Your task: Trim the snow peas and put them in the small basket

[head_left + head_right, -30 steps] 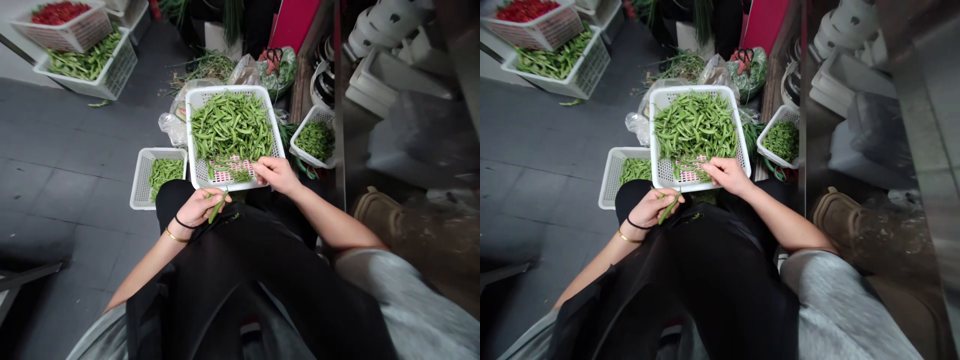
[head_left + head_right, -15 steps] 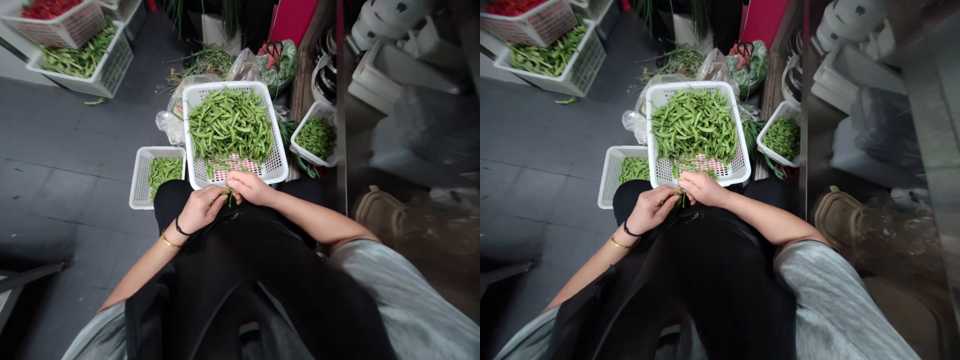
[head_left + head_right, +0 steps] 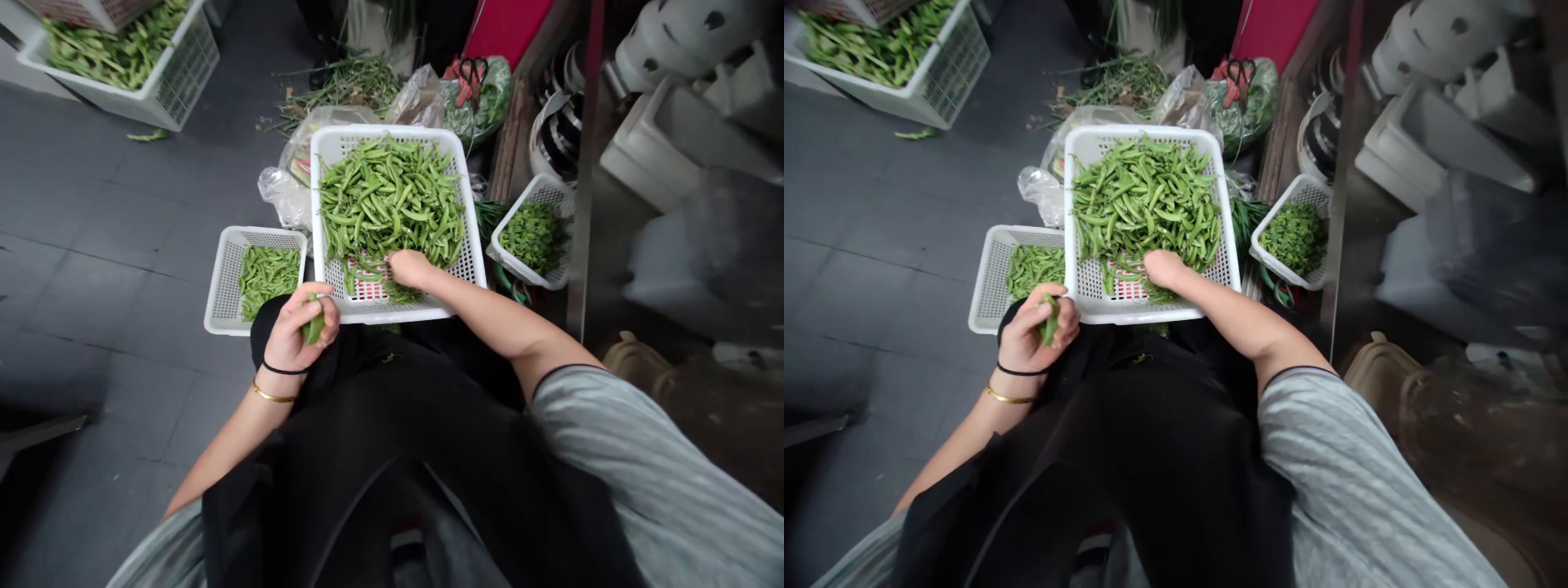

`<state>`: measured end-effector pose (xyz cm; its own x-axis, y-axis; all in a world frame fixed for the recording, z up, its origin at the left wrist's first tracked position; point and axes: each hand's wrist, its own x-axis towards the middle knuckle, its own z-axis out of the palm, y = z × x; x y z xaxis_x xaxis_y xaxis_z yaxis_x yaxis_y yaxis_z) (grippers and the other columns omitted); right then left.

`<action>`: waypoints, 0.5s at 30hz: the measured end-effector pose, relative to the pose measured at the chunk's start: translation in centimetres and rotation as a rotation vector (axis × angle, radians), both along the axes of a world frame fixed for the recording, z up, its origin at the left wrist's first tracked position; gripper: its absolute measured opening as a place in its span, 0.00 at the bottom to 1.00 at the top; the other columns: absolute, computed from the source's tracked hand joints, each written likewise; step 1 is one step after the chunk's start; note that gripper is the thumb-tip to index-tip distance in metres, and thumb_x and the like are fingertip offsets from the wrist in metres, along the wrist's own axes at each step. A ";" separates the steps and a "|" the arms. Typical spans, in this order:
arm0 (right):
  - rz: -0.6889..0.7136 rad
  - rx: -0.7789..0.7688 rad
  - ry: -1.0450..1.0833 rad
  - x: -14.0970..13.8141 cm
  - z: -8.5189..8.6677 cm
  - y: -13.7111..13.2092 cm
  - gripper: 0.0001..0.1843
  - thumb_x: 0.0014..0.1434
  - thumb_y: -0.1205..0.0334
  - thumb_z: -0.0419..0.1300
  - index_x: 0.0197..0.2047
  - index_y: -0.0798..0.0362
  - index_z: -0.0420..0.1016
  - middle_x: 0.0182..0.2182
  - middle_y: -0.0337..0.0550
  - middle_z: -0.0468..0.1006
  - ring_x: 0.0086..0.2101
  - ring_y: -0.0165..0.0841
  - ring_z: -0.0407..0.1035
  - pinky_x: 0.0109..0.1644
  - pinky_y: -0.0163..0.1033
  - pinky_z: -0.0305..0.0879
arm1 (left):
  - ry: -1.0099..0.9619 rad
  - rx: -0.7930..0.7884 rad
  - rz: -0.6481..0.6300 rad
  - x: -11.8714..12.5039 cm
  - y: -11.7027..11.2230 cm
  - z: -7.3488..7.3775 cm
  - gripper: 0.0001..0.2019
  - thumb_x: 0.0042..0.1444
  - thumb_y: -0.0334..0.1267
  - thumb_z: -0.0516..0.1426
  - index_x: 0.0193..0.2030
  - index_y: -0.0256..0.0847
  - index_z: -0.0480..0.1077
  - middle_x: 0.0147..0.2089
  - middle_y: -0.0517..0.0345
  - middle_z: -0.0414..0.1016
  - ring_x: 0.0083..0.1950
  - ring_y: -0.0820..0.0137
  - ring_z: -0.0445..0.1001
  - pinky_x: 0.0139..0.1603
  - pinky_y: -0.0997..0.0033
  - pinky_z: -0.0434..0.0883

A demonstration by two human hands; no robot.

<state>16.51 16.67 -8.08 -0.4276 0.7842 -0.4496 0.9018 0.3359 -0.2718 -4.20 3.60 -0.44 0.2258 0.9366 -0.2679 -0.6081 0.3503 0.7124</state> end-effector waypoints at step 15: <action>0.052 -0.194 0.292 2.6 7.2 -5.4 0.09 0.53 0.66 0.53 0.27 0.58 0.75 0.20 0.39 0.73 0.22 0.27 0.66 0.30 0.32 0.58 | 0.601 -0.084 -0.057 3.6 -0.1 -2.3 0.20 0.43 0.46 0.66 0.39 0.32 0.75 0.21 0.60 0.71 0.14 0.82 0.56 0.13 0.80 0.52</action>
<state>19.14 11.31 -0.90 -0.5971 0.6702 -0.4409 0.7597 0.2959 -0.5791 -0.60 3.48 -2.74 0.0613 0.8977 -0.4364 -0.0869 0.4403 0.8936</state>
